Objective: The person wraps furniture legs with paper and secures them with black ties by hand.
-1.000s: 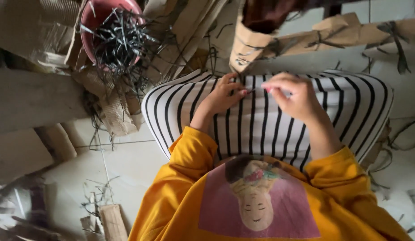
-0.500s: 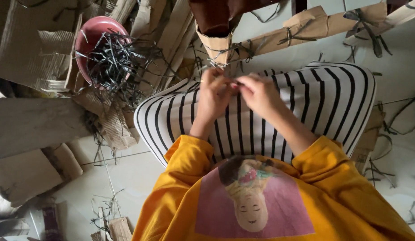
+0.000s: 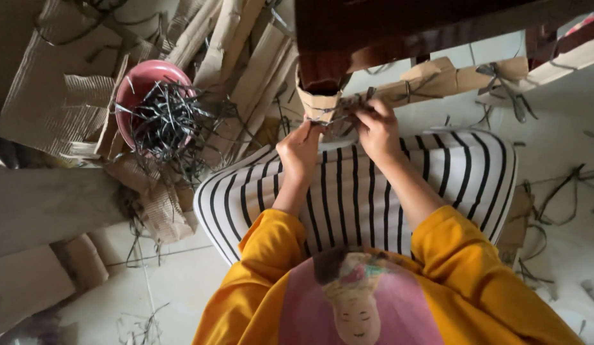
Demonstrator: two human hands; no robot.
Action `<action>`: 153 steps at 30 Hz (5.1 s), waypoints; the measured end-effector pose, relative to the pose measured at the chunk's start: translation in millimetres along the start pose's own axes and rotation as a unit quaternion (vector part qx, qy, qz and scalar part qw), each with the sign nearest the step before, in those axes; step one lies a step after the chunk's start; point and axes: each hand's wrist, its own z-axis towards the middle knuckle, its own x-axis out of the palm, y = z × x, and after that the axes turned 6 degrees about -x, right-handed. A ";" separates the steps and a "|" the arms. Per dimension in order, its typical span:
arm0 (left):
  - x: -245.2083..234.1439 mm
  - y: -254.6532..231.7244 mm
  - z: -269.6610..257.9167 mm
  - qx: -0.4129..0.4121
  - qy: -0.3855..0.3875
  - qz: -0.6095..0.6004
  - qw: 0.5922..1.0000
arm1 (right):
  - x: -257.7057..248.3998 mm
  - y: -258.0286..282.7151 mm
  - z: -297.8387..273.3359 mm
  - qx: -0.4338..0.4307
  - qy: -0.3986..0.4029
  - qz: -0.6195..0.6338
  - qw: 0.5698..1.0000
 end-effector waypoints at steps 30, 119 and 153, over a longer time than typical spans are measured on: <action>23.4 84.5 -2.3 -0.133 0.463 0.211 0.851 | -58.2 -55.9 -13.3 0.301 0.493 -0.119 0.808; 38.3 64.3 27.5 -0.329 0.500 0.541 0.591 | 29.1 -85.7 -29.2 0.168 0.186 -0.066 0.966; 48.9 64.2 29.8 -0.350 0.501 0.503 0.611 | -48.3 -39.3 37.4 0.547 0.416 -0.092 0.720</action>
